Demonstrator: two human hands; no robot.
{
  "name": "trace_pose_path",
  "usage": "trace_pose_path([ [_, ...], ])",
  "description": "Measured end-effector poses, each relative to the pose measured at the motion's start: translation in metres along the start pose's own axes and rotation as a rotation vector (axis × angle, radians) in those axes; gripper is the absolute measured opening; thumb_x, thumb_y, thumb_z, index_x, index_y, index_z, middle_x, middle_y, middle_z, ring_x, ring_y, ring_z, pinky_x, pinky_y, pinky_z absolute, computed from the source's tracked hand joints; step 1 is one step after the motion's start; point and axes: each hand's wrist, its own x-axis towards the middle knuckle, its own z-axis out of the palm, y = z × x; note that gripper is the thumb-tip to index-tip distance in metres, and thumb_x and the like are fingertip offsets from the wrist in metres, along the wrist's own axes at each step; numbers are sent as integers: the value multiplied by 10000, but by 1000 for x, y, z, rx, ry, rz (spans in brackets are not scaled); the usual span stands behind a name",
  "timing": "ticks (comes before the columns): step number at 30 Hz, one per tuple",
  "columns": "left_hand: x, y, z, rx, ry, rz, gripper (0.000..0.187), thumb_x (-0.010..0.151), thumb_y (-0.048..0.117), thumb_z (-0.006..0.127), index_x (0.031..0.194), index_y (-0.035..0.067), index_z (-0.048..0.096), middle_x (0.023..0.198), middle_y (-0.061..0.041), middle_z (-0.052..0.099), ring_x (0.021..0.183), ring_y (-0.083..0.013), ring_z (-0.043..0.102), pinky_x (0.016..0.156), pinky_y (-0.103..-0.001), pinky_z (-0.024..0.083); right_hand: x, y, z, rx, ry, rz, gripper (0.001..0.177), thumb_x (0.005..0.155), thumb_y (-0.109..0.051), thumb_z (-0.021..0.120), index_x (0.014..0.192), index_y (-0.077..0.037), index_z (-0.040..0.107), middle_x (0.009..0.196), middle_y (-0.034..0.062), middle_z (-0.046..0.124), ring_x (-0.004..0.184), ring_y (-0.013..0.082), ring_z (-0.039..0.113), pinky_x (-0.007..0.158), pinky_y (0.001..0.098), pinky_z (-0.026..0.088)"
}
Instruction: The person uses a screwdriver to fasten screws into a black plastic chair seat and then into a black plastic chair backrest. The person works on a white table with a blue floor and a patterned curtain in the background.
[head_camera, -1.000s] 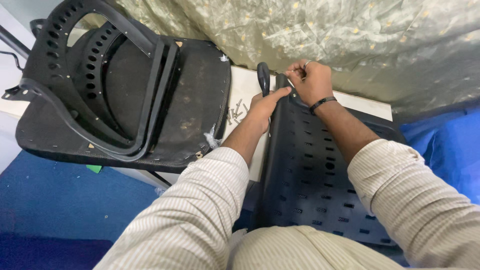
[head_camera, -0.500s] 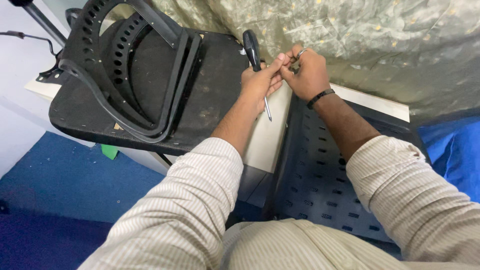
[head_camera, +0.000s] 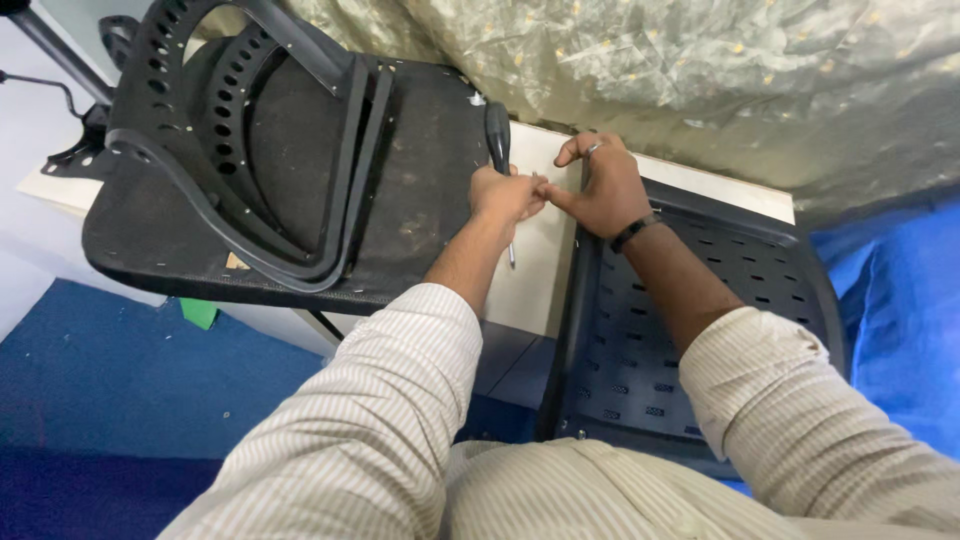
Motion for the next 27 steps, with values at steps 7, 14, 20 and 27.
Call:
trace_pose_path([
  [7, 6, -51, -9, 997, 196, -16, 247, 800, 157, 803, 1004, 32, 739, 1062, -197, 744, 1027, -308, 729, 873, -385, 586, -68, -13, -11, -102, 321, 111, 188, 867, -97, 821, 928, -83, 643, 1083, 92, 690, 1100, 307, 639, 948, 424, 528],
  [14, 14, -84, -16, 1083, 218, 52, 211, 837, 120, 756, 1038, 58, 742, 1091, -188, 740, 1063, -335, 714, 910, -411, 572, -96, 1, -20, -177, 262, 219, 172, 851, -112, 832, 910, -88, 672, 1095, 92, 714, 1110, 315, 631, 950, 433, 517],
  [20, -10, -58, -9, 1068, 221, 104, 261, 803, 171, 783, 1017, 35, 720, 1054, -193, 732, 1032, -344, 717, 909, -425, 564, -109, 20, -25, -121, 261, 237, 173, 834, -124, 830, 882, -94, 666, 1090, 83, 728, 1103, 296, 651, 958, 419, 524],
  [27, -31, -15, 14, 912, 427, 371, 284, 803, 197, 688, 1007, 0, 670, 979, -245, 715, 974, -434, 688, 887, -512, 515, -100, 40, -53, 15, 216, 289, 150, 879, -142, 827, 912, -88, 691, 1063, 69, 722, 996, 212, 682, 872, 341, 560],
])
